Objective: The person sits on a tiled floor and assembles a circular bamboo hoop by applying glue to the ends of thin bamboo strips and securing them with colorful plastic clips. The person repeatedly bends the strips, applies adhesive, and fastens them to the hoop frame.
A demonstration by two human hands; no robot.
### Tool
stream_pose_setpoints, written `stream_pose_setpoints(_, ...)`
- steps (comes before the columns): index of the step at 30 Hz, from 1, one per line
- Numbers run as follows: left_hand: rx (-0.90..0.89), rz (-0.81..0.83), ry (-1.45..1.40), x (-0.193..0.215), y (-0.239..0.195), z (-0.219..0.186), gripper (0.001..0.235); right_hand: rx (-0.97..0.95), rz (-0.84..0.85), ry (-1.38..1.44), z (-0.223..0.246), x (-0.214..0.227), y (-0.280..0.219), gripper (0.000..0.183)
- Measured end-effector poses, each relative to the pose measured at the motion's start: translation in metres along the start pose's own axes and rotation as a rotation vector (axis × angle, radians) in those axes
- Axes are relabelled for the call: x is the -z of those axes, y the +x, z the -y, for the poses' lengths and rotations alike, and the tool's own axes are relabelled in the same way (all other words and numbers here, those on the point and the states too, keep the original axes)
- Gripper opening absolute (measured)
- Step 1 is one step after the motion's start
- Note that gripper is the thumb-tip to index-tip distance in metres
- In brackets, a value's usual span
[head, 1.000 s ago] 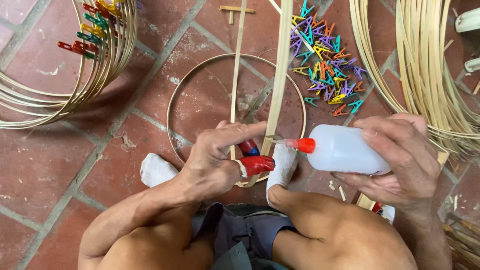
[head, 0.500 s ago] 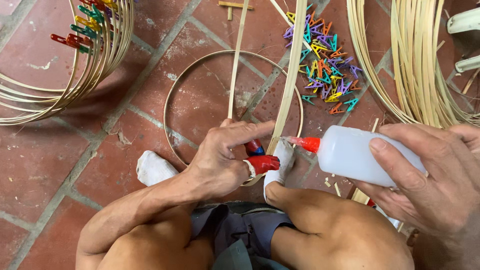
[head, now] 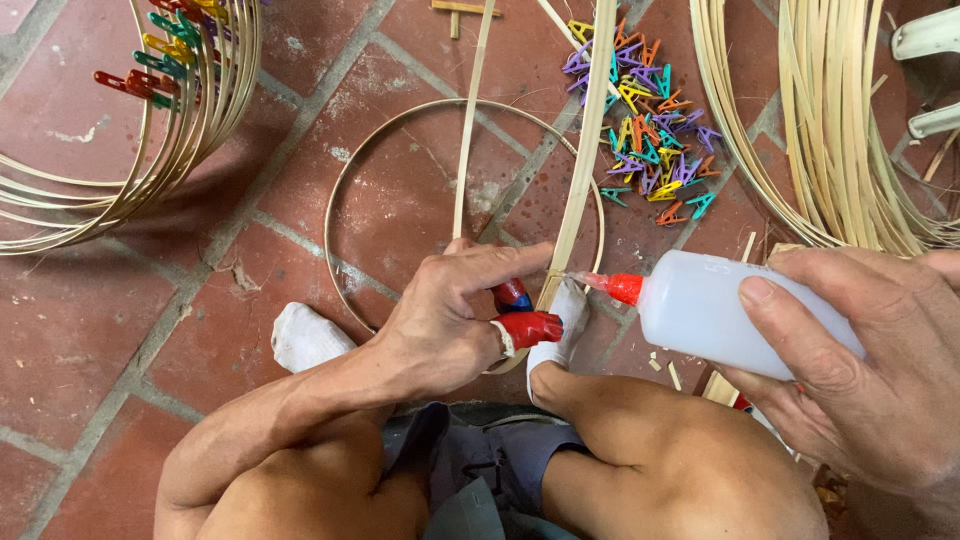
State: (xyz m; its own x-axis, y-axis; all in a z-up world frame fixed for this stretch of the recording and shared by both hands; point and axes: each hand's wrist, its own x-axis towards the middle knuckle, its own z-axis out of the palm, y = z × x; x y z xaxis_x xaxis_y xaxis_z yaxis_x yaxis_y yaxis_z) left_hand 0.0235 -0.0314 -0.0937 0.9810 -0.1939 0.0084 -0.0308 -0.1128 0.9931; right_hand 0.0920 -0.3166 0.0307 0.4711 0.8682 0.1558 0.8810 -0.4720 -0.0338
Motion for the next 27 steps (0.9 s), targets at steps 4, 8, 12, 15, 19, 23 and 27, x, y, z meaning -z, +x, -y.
stream_pose_setpoints(4,0.023,0.016,-0.008,0.002,-0.002,0.004,0.062,-0.089,-0.038,0.009,0.001,-0.010,-0.011,0.066)
stream_pose_setpoints(8,0.046,-0.011,-0.036,-0.001,-0.005,0.013,0.061,-0.269,-0.218,0.196,-0.023,-0.051,-0.040,0.068)
stream_pose_setpoints(12,0.027,-0.060,-0.044,0.001,-0.004,0.016,0.061,-0.746,-0.696,0.924,-0.058,-0.159,-0.093,0.080)
stream_pose_setpoints(15,0.108,-0.013,-0.103,0.006,-0.001,0.013,0.058,-0.942,-0.826,1.134,-0.076,-0.251,-0.160,0.061)
stream_pose_setpoints(19,0.157,0.013,-0.218,0.014,-0.003,0.015,0.050,-1.244,-0.728,0.928,-0.097,-0.358,-0.237,0.048)
stream_pose_setpoints(23,0.420,-0.052,-0.113,0.012,-0.013,0.029,0.054,-1.420,-0.926,0.773,-0.116,-0.430,-0.273,0.057)
stream_pose_setpoints(27,0.499,-0.084,-0.101,0.011,-0.009,0.034,0.054,-1.336,-1.012,0.706,-0.106,-0.459,-0.292,0.063)
